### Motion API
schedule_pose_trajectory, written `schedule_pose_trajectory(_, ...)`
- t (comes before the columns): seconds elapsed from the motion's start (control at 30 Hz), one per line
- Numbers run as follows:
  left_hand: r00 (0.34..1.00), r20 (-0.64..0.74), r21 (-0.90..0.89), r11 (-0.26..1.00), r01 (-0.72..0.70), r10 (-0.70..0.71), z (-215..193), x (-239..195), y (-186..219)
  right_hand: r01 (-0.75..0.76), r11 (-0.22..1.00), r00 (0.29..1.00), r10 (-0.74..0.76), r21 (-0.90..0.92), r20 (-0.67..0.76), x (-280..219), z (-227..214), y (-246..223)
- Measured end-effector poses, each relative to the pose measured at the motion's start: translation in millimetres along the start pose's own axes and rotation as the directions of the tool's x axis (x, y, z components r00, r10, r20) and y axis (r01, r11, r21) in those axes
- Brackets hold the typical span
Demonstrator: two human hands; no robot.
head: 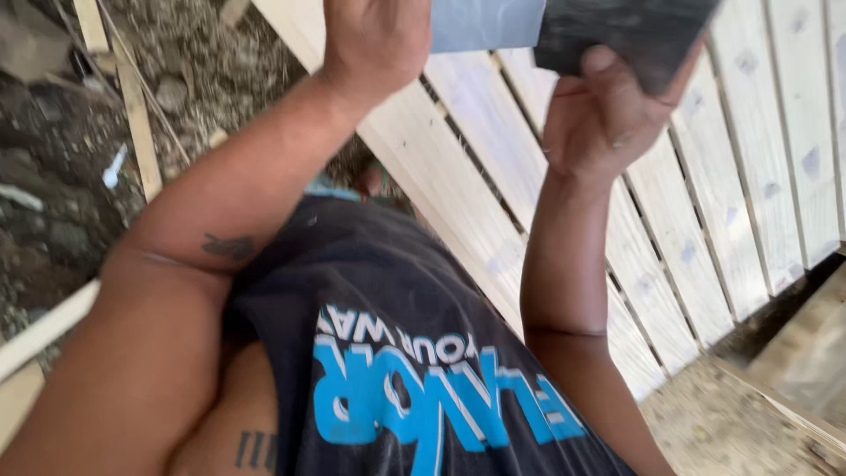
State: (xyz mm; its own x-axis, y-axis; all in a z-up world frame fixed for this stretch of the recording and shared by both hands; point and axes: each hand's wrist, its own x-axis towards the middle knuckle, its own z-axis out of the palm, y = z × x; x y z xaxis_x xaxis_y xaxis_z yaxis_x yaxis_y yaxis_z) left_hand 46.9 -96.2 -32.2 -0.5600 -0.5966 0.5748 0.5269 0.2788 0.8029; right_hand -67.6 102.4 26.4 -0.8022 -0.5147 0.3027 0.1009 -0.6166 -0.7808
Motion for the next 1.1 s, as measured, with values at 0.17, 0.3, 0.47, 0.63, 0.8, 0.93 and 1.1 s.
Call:
schedule_pose_trajectory(0.17, 0.984, 0.015, -0.085, 0.981, -0.176, 0.178, -2, 40, 27, 0.38, 0.7, 0.855, -0.016, -0.605, 0.519, 20, 22, 1)
schedule_pose_trajectory(0.3, 0.986, -0.156, -0.116, 0.99, -0.081, 0.062, -18, 59, 42, 0.45, 0.476, 0.822, 0.111, -0.756, 0.559, 30, 42, -10)
schedule_pose_trajectory(0.47, 0.993, -0.094, -0.043, 0.997, 0.064, -0.068, -35, 48, 41, 0.771, 0.002, 0.636, -0.053, -0.637, 0.77, 50, 78, -50)
schedule_pose_trajectory(0.63, 0.999, -0.046, -0.023, 1.0, 0.02, -0.021, -39, 46, 45, 0.841, -0.245, 0.523, 0.148, -0.481, 0.839, 55, 114, -53)
schedule_pose_trajectory(0.8, 0.992, -0.089, -0.111, 0.991, 0.08, -0.09, -52, 40, 36, 0.739, -0.157, 0.672, 0.244, -0.655, 0.7, 25, 99, -11)
schedule_pose_trajectory(0.93, 0.971, -0.119, -0.293, 0.942, 0.163, -0.205, -81, 32, 9, 0.17, 0.083, 0.833, 0.521, -0.982, 0.188, -22, 54, 35)
schedule_pose_trajectory(1.1, 0.942, -0.168, -0.194, 0.947, 0.258, -0.291, -121, 18, -8, -0.427, -0.235, 0.607, 0.641, -0.873, -0.47, -83, 12, 80)
